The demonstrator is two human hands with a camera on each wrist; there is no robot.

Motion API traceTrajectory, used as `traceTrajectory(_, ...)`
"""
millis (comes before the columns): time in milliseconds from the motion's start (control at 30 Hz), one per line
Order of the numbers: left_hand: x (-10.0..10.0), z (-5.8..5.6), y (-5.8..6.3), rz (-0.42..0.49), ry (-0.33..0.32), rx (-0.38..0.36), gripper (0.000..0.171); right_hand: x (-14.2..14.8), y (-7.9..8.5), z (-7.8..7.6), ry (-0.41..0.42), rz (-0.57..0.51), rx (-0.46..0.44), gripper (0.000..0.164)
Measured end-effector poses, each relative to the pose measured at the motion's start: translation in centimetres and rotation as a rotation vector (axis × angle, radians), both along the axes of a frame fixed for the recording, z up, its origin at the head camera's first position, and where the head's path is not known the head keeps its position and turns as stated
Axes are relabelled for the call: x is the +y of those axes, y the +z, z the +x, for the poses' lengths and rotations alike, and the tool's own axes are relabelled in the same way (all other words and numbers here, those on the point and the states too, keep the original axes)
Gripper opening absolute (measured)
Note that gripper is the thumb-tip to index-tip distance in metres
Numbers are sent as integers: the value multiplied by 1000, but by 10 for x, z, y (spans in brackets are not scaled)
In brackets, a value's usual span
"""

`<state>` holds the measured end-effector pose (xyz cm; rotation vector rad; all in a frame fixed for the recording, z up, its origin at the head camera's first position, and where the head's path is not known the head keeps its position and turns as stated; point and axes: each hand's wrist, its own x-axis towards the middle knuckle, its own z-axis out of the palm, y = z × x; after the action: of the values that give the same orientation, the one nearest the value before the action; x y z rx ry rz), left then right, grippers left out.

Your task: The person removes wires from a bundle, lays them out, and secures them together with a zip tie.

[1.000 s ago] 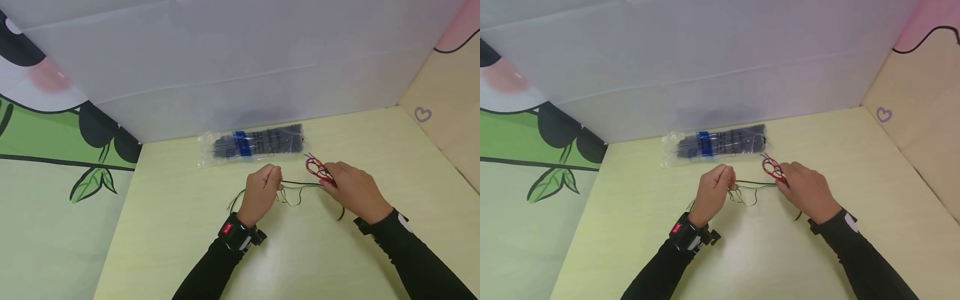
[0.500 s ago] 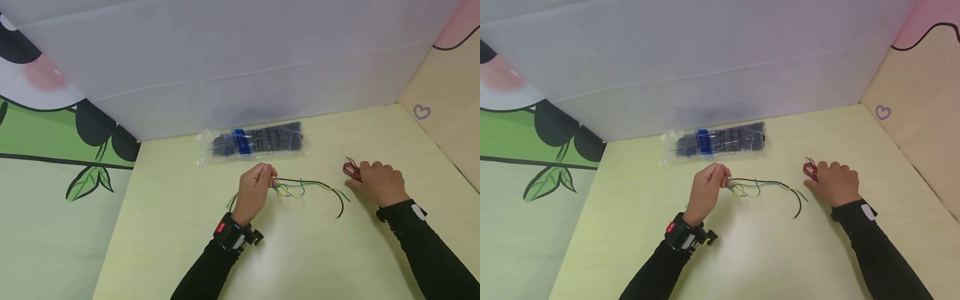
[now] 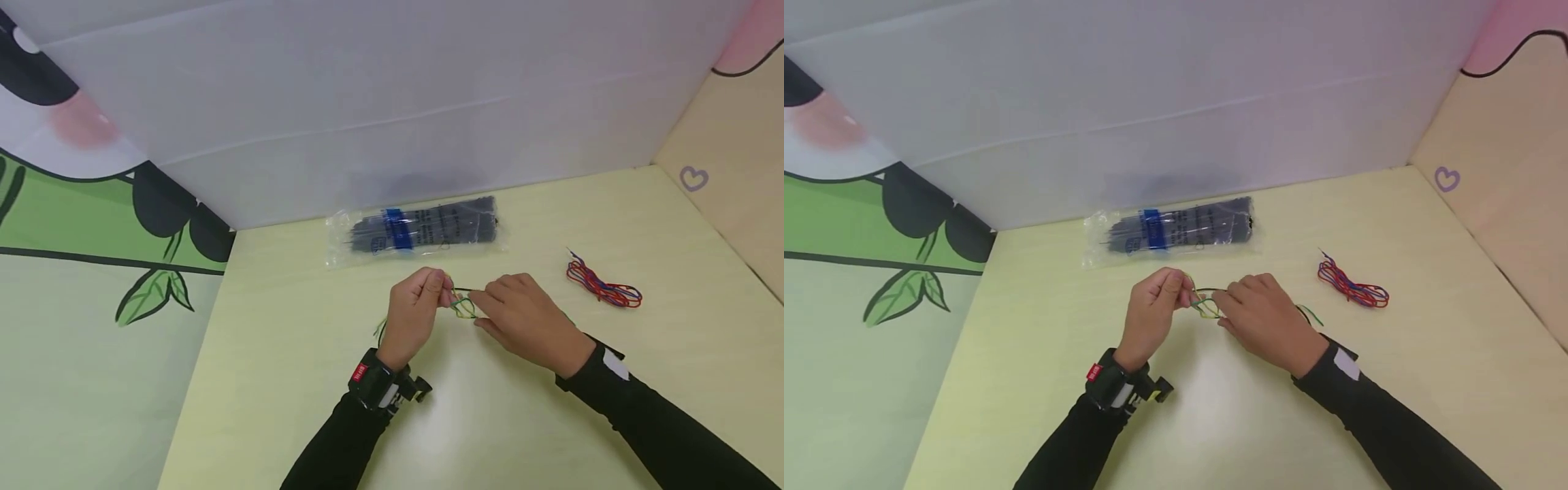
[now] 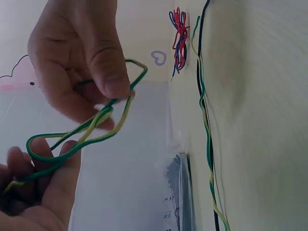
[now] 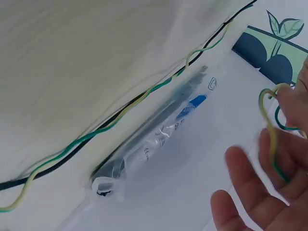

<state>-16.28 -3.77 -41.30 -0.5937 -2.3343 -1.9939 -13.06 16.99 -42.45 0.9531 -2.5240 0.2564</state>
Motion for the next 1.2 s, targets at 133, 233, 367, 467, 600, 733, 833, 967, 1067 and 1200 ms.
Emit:
traceTrajectory(133,-2,3,2,4,-33,-19,38,-3,8,2,-6,-80,-252,19)
traceTrajectory(233,-3,4,2,10,-54,-14,38,-6,17,2,7,-233,-479,11)
traceTrajectory(367,-3,5,2,-3,-52,-1,37,-6,18,1,72,-390,-568,8)
traceTrajectory(467,-5,4,0,-25,-25,-12,35,-4,14,4,161,-432,-525,12)
traceTrajectory(600,-8,0,-3,16,38,-73,34,-2,12,10,278,-444,-441,15)
traceTrajectory(733,-8,-1,-1,83,43,-143,37,-3,15,15,345,-479,-457,23)
traceTrajectory(833,-8,-1,-1,52,40,-157,40,-3,17,18,377,-529,-527,28)
traceTrajectory(967,-10,-3,-3,-18,91,-142,41,-3,19,24,415,-609,-614,31)
traceTrajectory(1067,-13,-6,-4,11,119,-151,41,-3,22,27,399,-628,-630,30)
traceTrajectory(1200,-17,-8,-2,73,129,-152,40,-4,24,26,214,-659,-630,25)
